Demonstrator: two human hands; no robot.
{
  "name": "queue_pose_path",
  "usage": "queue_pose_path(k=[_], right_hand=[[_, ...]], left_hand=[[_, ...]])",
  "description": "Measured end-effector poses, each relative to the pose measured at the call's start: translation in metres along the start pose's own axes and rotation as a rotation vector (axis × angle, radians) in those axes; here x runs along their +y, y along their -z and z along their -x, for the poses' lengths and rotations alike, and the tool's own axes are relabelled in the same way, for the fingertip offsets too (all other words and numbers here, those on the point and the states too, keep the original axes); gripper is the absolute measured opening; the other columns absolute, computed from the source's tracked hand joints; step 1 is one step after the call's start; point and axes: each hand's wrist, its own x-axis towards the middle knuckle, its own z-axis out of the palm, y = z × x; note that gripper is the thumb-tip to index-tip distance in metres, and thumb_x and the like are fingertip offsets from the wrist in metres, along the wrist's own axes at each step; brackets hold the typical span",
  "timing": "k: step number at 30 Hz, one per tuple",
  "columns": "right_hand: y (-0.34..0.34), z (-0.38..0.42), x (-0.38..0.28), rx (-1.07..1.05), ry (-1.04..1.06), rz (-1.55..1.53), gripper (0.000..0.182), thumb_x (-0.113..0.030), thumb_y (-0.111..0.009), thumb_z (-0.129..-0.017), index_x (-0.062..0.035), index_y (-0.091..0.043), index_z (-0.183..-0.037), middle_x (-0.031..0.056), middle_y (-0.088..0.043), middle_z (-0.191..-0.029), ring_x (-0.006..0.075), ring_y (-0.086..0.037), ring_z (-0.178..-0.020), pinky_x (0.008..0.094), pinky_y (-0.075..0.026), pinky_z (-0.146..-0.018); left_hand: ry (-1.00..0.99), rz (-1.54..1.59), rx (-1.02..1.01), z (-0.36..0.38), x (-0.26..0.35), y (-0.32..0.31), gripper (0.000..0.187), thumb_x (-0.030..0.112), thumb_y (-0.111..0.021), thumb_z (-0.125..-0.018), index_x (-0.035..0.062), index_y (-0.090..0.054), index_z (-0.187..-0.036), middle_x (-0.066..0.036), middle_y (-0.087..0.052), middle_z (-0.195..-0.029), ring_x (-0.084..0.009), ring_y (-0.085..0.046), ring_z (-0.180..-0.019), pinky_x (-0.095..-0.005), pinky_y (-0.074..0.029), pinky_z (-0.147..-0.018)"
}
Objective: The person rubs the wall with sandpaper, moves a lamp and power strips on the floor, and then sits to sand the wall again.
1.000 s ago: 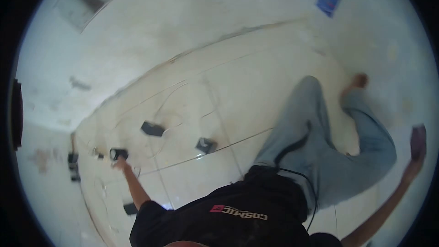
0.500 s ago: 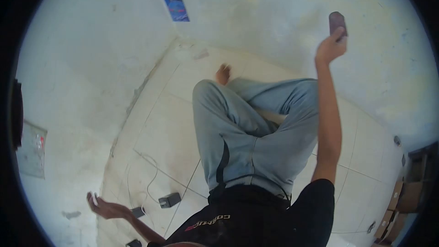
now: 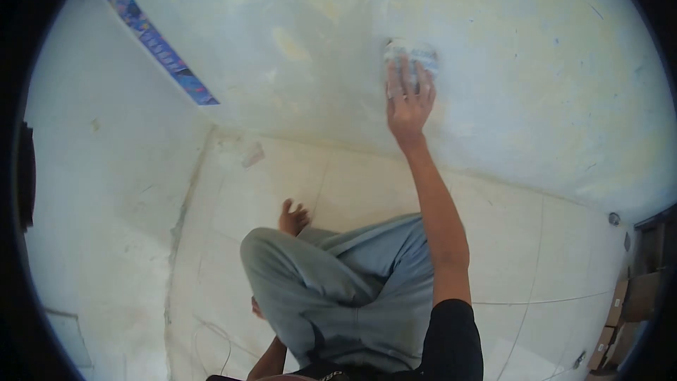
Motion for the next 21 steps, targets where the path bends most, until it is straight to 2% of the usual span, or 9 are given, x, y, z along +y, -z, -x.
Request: queue_pose_path(k=[2, 5, 6, 8, 10, 12, 15, 17, 21], right_hand=[[-0.018, -0.003, -0.003, -0.053, 0.081, -0.001, 0.035, -0.012, -0.061, -0.089, -0.0078, -0.064, -0.123, 0.0175, -0.053, -0.137, 0.0304, -0.047, -0.118, 0.0424, -0.035, -0.098], [-0.03, -0.002, -0.027, -0.014, 0.019, 0.023, 0.035, -0.013, -0.062, -0.088, -0.0089, -0.063, -0.123, 0.0214, -0.052, -0.137, 0.0308, -0.046, -0.111, 0.0404, -0.033, -0.095], [-0.035, -0.008, -0.031, -0.019, -0.007, 0.077, 0.037, -0.013, -0.062, -0.088, -0.0091, -0.062, -0.125, 0.0234, -0.05, -0.138, 0.031, -0.046, -0.108, 0.0405, -0.033, -0.094], [-0.041, -0.028, -0.033, 0.013, -0.024, 0.153, 0.039, -0.014, -0.062, -0.088, -0.0093, -0.061, -0.127, 0.0254, -0.049, -0.138, 0.0311, -0.045, -0.105, 0.0405, -0.032, -0.092], [-0.037, -0.027, -0.028, 0.017, -0.047, 0.153, 0.039, -0.015, -0.059, -0.09, -0.0114, -0.059, -0.13, 0.0221, -0.047, -0.141, 0.0323, -0.045, -0.106, 0.0414, -0.032, -0.093], [-0.018, -0.024, -0.02, -0.009, -0.112, 0.245, 0.042, -0.017, -0.06, -0.088, -0.014, -0.059, -0.13, 0.0158, -0.047, -0.143, 0.0322, -0.046, -0.11, 0.043, -0.032, -0.096], [0.0, -0.024, -0.011, -0.135, -0.044, 0.268, 0.049, -0.014, -0.059, -0.084, -0.0159, -0.057, -0.133, 0.0091, -0.048, -0.144, 0.0311, -0.046, -0.117, 0.0456, -0.033, -0.102], [0.005, -0.016, -0.001, -0.138, 0.128, 0.209, 0.055, -0.004, -0.057, -0.08, -0.0056, -0.054, -0.134, 0.0065, -0.049, -0.143, 0.0323, -0.042, -0.128, 0.0486, -0.029, -0.108], [0.018, -0.023, 0.003, -0.141, -0.052, 0.164, 0.053, -0.002, -0.053, -0.082, -0.0067, -0.052, -0.135, 0.0068, -0.049, -0.143, 0.0342, -0.041, -0.129, 0.0515, -0.03, -0.111]], left_hand=[[0.039, -0.06, -0.017, 0.006, -0.016, -0.014, 0.023, 0.018, -0.043, -0.096, 0.0059, -0.052, -0.113, -0.016, -0.048, -0.12, -0.0298, -0.043, -0.11, -0.0428, -0.035, -0.093], [0.09, -0.05, -0.055, 0.019, -0.025, 0.028, 0.032, 0.024, -0.042, -0.098, 0.0074, -0.047, -0.125, -0.019, -0.039, -0.137, -0.0364, -0.035, -0.124, -0.0495, -0.03, -0.102], [0.052, -0.037, -0.052, 0.015, -0.01, 0.044, 0.027, 0.015, -0.046, -0.095, 0.0046, -0.048, -0.12, -0.02, -0.041, -0.134, -0.0392, -0.033, -0.125, -0.0525, -0.03, -0.102], [0.072, -0.084, -0.068, 0.009, -0.006, 0.032, 0.026, 0.014, -0.048, -0.094, 0.0055, -0.049, -0.119, -0.019, -0.041, -0.133, -0.039, -0.035, -0.124, -0.0532, -0.031, -0.101], [0.066, -0.164, -0.075, 0.014, -0.016, 0.032, 0.025, 0.014, -0.049, -0.093, 0.0064, -0.05, -0.117, -0.019, -0.042, -0.132, -0.0388, -0.036, -0.123, -0.0538, -0.032, -0.1], [0.043, -0.424, 0.063, 0.023, -0.037, 0.012, 0.034, 0.017, -0.061, -0.085, 0.0178, -0.052, -0.118, -0.01, -0.048, -0.127, -0.0315, -0.046, -0.116, -0.0477, -0.042, -0.094], [-0.067, -0.339, 0.083, -0.033, -0.039, -0.003, 0.032, 0.018, -0.06, -0.086, 0.0174, -0.052, -0.118, -0.01, -0.048, -0.128, -0.0319, -0.046, -0.116, -0.0483, -0.041, -0.094], [-0.07, -0.283, 0.064, -0.039, -0.04, -0.003, 0.031, 0.019, -0.058, -0.087, 0.0169, -0.053, -0.118, -0.011, -0.047, -0.129, -0.0322, -0.045, -0.116, -0.0488, -0.039, -0.095], [0.034, -0.217, 0.031, -0.01, -0.053, 0.011, 0.028, 0.022, -0.056, -0.09, 0.016, -0.053, -0.118, -0.011, -0.046, -0.13, -0.0328, -0.044, -0.117, -0.05, -0.037, -0.096]])
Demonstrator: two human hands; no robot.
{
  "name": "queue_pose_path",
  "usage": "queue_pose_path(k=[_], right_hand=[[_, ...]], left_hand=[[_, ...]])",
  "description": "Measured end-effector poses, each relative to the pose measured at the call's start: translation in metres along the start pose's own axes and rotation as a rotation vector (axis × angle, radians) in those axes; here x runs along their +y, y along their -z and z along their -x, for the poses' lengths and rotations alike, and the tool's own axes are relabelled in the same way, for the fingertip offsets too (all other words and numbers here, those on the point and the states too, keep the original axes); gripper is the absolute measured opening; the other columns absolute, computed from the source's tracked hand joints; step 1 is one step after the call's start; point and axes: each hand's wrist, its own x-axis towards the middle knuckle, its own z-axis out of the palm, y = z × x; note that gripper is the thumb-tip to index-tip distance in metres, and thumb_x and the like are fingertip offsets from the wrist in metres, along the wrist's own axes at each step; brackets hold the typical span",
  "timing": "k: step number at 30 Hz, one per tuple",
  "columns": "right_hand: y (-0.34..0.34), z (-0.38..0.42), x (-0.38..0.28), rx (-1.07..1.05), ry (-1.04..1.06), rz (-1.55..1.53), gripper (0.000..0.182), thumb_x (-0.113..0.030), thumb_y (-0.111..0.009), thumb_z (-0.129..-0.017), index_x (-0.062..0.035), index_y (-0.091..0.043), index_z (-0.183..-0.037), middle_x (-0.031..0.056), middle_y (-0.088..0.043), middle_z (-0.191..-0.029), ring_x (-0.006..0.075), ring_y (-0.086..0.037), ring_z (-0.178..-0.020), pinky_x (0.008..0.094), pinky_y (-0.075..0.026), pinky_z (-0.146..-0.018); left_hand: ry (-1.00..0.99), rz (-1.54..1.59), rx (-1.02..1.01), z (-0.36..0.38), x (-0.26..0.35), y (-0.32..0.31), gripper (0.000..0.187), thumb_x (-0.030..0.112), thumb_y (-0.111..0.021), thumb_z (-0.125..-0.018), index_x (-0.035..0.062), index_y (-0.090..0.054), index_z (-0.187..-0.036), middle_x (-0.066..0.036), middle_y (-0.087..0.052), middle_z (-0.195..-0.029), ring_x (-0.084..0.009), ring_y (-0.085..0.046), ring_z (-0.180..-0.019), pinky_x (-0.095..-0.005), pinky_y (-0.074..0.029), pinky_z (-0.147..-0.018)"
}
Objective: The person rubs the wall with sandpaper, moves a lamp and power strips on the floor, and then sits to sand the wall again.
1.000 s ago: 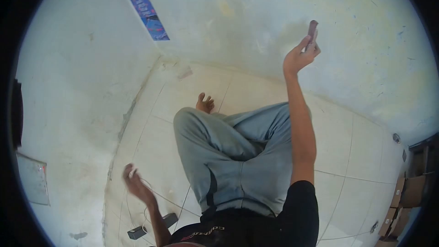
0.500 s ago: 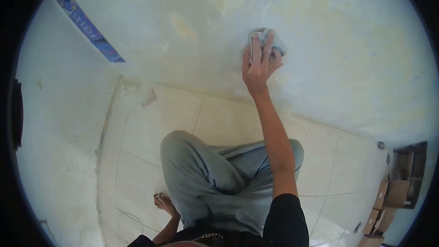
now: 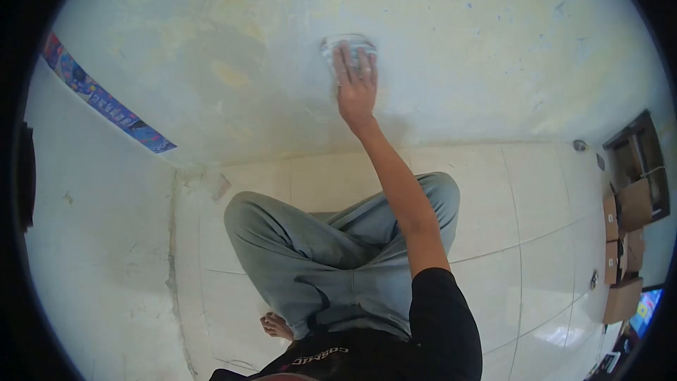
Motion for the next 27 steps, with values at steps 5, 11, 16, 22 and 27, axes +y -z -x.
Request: queue_pose_path(k=[5, 11, 16, 22, 27], right_hand=[[-0.022, 0.04, -0.01, -0.037, 0.005, -0.071, 0.052, -0.003, -0.055, -0.084, -0.0072, -0.052, -0.136, 0.0078, -0.049, -0.142, 0.035, -0.041, -0.128, 0.052, -0.03, -0.111], [-0.017, 0.029, -0.013, -0.061, -0.034, 0.004, 0.053, -0.009, -0.061, -0.087, -0.0097, -0.05, -0.139, 0.0088, -0.05, -0.142, 0.0362, -0.041, -0.125, 0.0502, -0.031, -0.107], [-0.014, 0.002, -0.014, 0.081, -0.058, 0.026, 0.049, -0.012, -0.062, -0.087, -0.0095, -0.053, -0.135, 0.0089, -0.049, -0.142, 0.0375, -0.04, -0.124, 0.0494, -0.031, -0.108], [-0.024, 0.037, -0.017, 0.037, -0.041, -0.045, 0.046, -0.012, -0.064, -0.086, -0.0081, -0.057, -0.132, 0.0102, -0.049, -0.142, 0.0379, -0.038, -0.126, 0.0499, -0.029, -0.109], [-0.032, 0.003, -0.022, 0.082, -0.062, -0.007, 0.046, -0.006, -0.062, -0.084, -0.0029, -0.057, -0.13, 0.0115, -0.05, -0.141, 0.0391, -0.037, -0.129, 0.0532, -0.029, -0.108]], left_hand=[[0.16, 0.122, 0.028, -0.002, 0.022, -0.016, 0.026, 0.024, -0.053, -0.093, 0.0149, -0.053, -0.118, -0.012, -0.045, -0.132, -0.0336, -0.043, -0.117, -0.0514, -0.034, -0.098], [-0.01, 0.42, 0.028, -0.094, 0.038, 0.003, 0.043, 0.019, -0.044, -0.1, -0.0087, -0.04, -0.133, -0.031, -0.031, -0.143, -0.0437, -0.026, -0.135, -0.0534, -0.021, -0.11], [-0.326, 0.94, 0.074, -0.275, 0.221, 0.091, 0.018, 0.007, -0.049, -0.095, -0.0026, -0.056, -0.109, -0.012, -0.059, -0.105, -0.0228, -0.055, -0.102, -0.0356, -0.043, -0.09], [-0.806, 1.06, -0.303, -0.244, 0.394, 0.161, 0.012, 0.003, -0.054, -0.091, 0.0019, -0.059, -0.102, -0.008, -0.064, -0.097, -0.0179, -0.059, -0.088, -0.0322, -0.046, -0.08], [-1.147, 0.935, -0.645, -0.172, 0.454, 0.106, 0.017, 0.0, -0.054, -0.085, 0.0053, -0.058, -0.101, -0.014, -0.062, -0.091, -0.0316, -0.06, -0.089, -0.0397, -0.045, -0.08]])
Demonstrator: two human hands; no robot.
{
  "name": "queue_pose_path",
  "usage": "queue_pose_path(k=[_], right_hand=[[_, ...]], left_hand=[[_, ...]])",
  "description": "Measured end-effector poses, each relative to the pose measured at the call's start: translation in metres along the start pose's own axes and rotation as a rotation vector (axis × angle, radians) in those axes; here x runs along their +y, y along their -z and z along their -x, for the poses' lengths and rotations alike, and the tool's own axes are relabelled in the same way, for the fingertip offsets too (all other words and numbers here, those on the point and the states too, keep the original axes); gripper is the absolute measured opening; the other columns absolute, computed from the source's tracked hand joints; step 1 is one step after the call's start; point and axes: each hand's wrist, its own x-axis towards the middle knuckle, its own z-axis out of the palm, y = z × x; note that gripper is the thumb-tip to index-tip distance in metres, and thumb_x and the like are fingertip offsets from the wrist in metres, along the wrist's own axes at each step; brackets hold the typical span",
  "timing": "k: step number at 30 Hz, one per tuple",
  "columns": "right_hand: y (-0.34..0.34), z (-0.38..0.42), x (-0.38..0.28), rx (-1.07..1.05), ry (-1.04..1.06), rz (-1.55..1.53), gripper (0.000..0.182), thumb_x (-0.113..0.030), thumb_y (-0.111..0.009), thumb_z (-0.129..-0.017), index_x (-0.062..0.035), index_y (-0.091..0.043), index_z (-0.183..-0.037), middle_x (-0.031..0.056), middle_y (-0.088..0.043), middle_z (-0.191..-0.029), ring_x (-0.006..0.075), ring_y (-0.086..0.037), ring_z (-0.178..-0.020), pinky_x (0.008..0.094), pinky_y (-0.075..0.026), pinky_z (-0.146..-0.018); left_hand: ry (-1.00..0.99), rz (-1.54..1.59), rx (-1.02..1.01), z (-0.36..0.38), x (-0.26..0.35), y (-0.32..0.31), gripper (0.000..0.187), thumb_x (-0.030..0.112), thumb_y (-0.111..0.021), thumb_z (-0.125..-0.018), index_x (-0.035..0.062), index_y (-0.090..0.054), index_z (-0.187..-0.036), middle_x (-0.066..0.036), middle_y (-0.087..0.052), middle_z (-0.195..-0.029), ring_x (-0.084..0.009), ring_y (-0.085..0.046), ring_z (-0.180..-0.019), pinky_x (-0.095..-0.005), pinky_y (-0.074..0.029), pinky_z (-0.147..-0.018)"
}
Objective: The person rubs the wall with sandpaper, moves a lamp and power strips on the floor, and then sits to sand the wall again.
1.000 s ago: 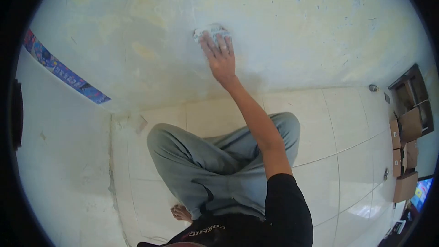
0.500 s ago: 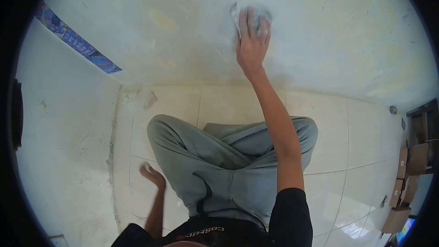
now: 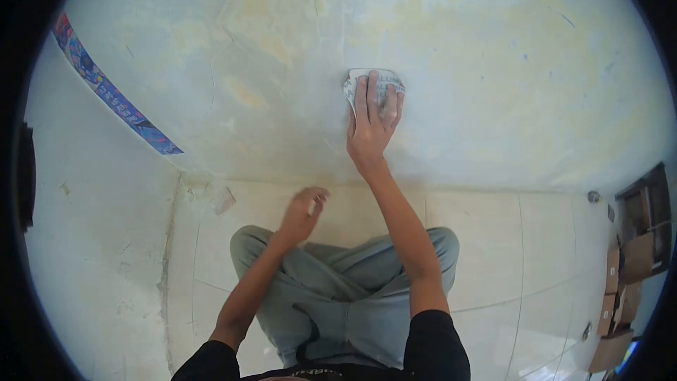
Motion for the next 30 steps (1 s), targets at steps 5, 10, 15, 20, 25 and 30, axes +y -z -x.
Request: queue_pose_path(k=[5, 10, 15, 20, 25, 30], right_hand=[[-0.01, 0.069, 0.014, -0.213, 0.093, -0.065, 0.05, 0.001, -0.055, -0.082, 0.0001, -0.053, -0.133, 0.0152, -0.049, -0.141, 0.042, -0.027, -0.137, 0.0576, -0.022, -0.111], [0.004, 0.035, 0.022, -0.207, 0.003, -0.01, 0.049, -0.003, -0.052, -0.085, 0.0009, -0.052, -0.133, 0.0133, -0.049, -0.141, 0.0435, -0.026, -0.137, 0.0593, -0.021, -0.111], [-0.007, 0.083, 0.025, -0.289, 0.04, -0.056, 0.046, -0.007, -0.052, -0.087, 0.0009, -0.053, -0.132, 0.0122, -0.052, -0.139, 0.043, -0.027, -0.137, 0.0586, -0.021, -0.112], [-0.019, 0.08, 0.015, -0.217, 0.111, -0.031, 0.046, -0.005, -0.052, -0.086, 0.0008, -0.055, -0.131, 0.0113, -0.051, -0.14, 0.0426, -0.029, -0.136, 0.0583, -0.022, -0.112], [-0.002, -0.012, -0.014, -0.232, 0.108, -0.057, 0.046, -0.005, -0.053, -0.085, 0.0005, -0.055, -0.131, 0.0108, -0.052, -0.139, 0.042, -0.029, -0.137, 0.0584, -0.023, -0.112], [0.007, 0.06, 0.032, -0.276, 0.176, 0.014, 0.046, -0.005, -0.054, -0.085, -0.0008, -0.056, -0.13, 0.0104, -0.053, -0.139, 0.0419, -0.028, -0.138, 0.0583, -0.024, -0.111]], left_hand=[[-0.079, -0.265, -0.256, 0.017, -0.038, -0.026, 0.02, 0.004, -0.052, -0.087, 0.0045, -0.058, -0.106, -0.016, -0.062, -0.088, -0.0331, -0.06, -0.086, -0.0418, -0.046, -0.079], [0.115, -0.019, -0.337, -0.001, -0.051, -0.039, 0.022, 0.004, -0.051, -0.086, 0.0046, -0.056, -0.108, -0.02, -0.062, -0.087, -0.0367, -0.06, -0.083, -0.0453, -0.046, -0.075], [0.187, -0.029, -0.383, -0.007, -0.051, -0.044, 0.023, 0.005, -0.051, -0.085, 0.0045, -0.055, -0.108, -0.022, -0.062, -0.086, -0.0394, -0.06, -0.083, -0.0477, -0.046, -0.073], [0.196, -0.039, -0.391, -0.003, -0.059, -0.041, 0.024, 0.006, -0.051, -0.085, 0.0043, -0.054, -0.109, -0.022, -0.062, -0.085, -0.0411, -0.06, -0.086, -0.0499, -0.046, -0.075], [0.181, -0.02, -0.437, 0.002, -0.06, -0.044, 0.025, 0.007, -0.051, -0.085, 0.0053, -0.054, -0.11, -0.021, -0.063, -0.086, -0.0404, -0.06, -0.09, -0.0494, -0.047, -0.078], [0.163, -0.035, -0.462, 0.005, -0.047, -0.038, 0.024, 0.01, -0.052, -0.087, 0.0057, -0.054, -0.11, -0.02, -0.063, -0.091, -0.0392, -0.06, -0.093, -0.0504, -0.047, -0.081]])
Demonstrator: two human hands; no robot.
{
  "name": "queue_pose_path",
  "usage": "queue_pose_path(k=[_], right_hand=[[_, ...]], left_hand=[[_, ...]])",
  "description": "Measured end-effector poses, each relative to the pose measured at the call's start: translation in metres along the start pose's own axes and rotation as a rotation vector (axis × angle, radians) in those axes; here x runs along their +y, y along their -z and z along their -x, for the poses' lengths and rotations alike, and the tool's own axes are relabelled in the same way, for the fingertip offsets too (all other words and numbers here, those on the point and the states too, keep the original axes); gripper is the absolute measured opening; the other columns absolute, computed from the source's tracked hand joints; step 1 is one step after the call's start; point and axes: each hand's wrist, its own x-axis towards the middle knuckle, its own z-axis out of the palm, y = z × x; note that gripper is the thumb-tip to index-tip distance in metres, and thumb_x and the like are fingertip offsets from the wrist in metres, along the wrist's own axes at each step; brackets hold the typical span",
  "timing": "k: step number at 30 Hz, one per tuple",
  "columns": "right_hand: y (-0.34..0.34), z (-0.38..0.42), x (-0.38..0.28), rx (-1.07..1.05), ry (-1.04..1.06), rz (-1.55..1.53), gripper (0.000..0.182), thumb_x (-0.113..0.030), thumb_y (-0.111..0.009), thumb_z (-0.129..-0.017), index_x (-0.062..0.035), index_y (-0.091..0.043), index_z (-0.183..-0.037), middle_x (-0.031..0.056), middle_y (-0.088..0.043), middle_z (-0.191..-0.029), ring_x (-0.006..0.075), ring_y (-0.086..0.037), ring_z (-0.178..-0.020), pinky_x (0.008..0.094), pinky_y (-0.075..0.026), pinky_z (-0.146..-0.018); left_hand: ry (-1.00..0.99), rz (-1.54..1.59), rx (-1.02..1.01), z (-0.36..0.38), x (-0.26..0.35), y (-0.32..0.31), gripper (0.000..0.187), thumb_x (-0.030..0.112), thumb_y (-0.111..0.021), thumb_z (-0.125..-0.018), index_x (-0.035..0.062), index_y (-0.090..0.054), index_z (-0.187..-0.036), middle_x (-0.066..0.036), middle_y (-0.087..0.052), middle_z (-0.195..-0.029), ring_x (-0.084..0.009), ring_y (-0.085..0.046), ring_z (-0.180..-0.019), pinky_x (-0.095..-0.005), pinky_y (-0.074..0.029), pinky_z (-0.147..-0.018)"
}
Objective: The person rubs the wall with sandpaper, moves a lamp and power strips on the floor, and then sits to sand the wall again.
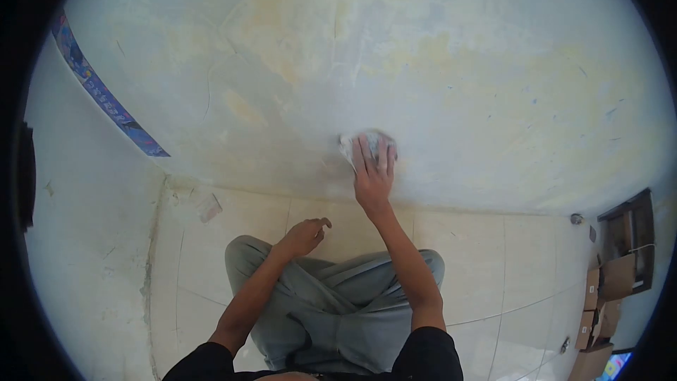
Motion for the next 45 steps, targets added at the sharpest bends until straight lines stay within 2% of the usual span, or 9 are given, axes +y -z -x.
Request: queue_pose_path(k=[2, 7, 11, 14, 22, 25, 32, 38, 45], right_hand=[[0.001, 0.017, 0.011, -0.034, 0.031, 0.08, 0.043, -0.006, -0.053, -0.085, -0.0049, -0.058, -0.128, 0.0049, -0.055, -0.137, 0.0357, -0.032, -0.138, 0.0536, -0.026, -0.113], [0.022, -0.067, -0.017, -0.003, 0.044, 0.064, 0.046, -0.004, -0.051, -0.084, -0.0044, -0.057, -0.13, 0.0055, -0.053, -0.139, 0.0373, -0.032, -0.137, 0.0546, -0.027, -0.112], [0.014, -0.024, 0.0, -0.071, 0.084, 0.018, 0.051, -0.004, -0.058, -0.082, -0.0014, -0.054, -0.133, 0.0105, -0.049, -0.142, 0.0424, -0.03, -0.136, 0.0591, -0.024, -0.111], [0.007, 0.011, 0.016, -0.112, 0.059, 0.082, 0.05, -0.005, -0.058, -0.083, -0.001, -0.053, -0.133, 0.0112, -0.049, -0.141, 0.0431, -0.03, -0.136, 0.0601, -0.024, -0.11], [0.024, -0.08, -0.023, 0.001, 0.024, 0.043, 0.049, -0.008, -0.06, -0.083, -0.0011, -0.054, -0.132, 0.0117, -0.05, -0.14, 0.0431, -0.031, -0.135, 0.0606, -0.025, -0.11], [0.003, -0.004, 0.001, -0.057, 0.007, 0.069, 0.05, -0.007, -0.06, -0.083, -0.0012, -0.054, -0.132, 0.0117, -0.051, -0.14, 0.0431, -0.031, -0.134, 0.06, -0.025, -0.11], [0.029, -0.072, -0.018, 0.018, -0.025, 0.053, 0.053, -0.007, -0.063, -0.081, -0.0016, -0.053, -0.133, 0.0114, -0.05, -0.14, 0.0423, -0.032, -0.134, 0.0582, -0.025, -0.111], [0.005, 0.005, -0.002, -0.045, -0.061, 0.075, 0.055, -0.006, -0.064, -0.081, -0.0026, -0.052, -0.134, 0.0103, -0.05, -0.141, 0.0418, -0.031, -0.134, 0.0571, -0.024, -0.111], [0.031, -0.082, -0.029, 0.091, -0.134, 0.068, 0.049, -0.006, -0.057, -0.084, -0.0057, -0.054, -0.133, 0.0067, -0.05, -0.141, 0.0391, -0.031, -0.137, 0.0544, -0.022, -0.113]], left_hand=[[-0.063, 0.014, 0.011, -0.007, 0.004, 0.001, 0.024, 0.011, -0.052, -0.088, 0.006, -0.053, -0.11, -0.02, -0.063, -0.092, -0.039, -0.061, -0.092, -0.0508, -0.047, -0.081], [-0.104, -0.026, -0.043, -0.049, 0.029, -0.01, 0.026, 0.018, -0.05, -0.092, 0.0065, -0.052, -0.116, -0.017, -0.063, -0.101, -0.0368, -0.059, -0.098, -0.0478, -0.046, -0.083], [-0.083, -0.037, 0.066, -0.051, 0.005, -0.05, 0.026, 0.019, -0.05, -0.092, 0.0055, -0.052, -0.114, -0.017, -0.063, -0.101, -0.0367, -0.059, -0.098, -0.0478, -0.046, -0.083], [-0.148, -0.28, -0.074, -0.052, 0.005, -0.048, 0.025, 0.019, -0.051, -0.091, 0.0053, -0.053, -0.112, -0.017, -0.062, -0.1, -0.0369, -0.06, -0.095, -0.0482, -0.047, -0.081], [-0.13, -0.138, -0.043, -0.055, 0.004, -0.047, 0.027, 0.018, -0.051, -0.091, 0.0065, -0.052, -0.114, -0.019, -0.062, -0.099, -0.0359, -0.06, -0.095, -0.0482, -0.047, -0.082], [-0.098, -0.169, -0.093, -0.052, 0.0, -0.045, 0.027, 0.019, -0.05, -0.091, 0.006, -0.051, -0.115, -0.019, -0.062, -0.1, -0.036, -0.06, -0.096, -0.0482, -0.047, -0.082], [-0.065, -0.163, -0.158, -0.057, 0.009, -0.036, 0.029, 0.02, -0.051, -0.091, 0.006, -0.051, -0.117, -0.019, -0.062, -0.102, -0.0368, -0.06, -0.098, -0.048, -0.047, -0.084], [-0.113, -0.166, -0.109, -0.045, 0.001, -0.043, 0.029, 0.02, -0.051, -0.091, 0.0056, -0.052, -0.115, -0.02, -0.062, -0.1, -0.0385, -0.062, -0.093, -0.0495, -0.049, -0.08], [-0.141, -0.144, -0.096, -0.045, 0.002, -0.04, 0.028, 0.021, -0.052, -0.091, 0.0051, -0.052, -0.114, -0.021, -0.062, -0.099, -0.0397, -0.062, -0.091, -0.0497, -0.049, -0.078]])
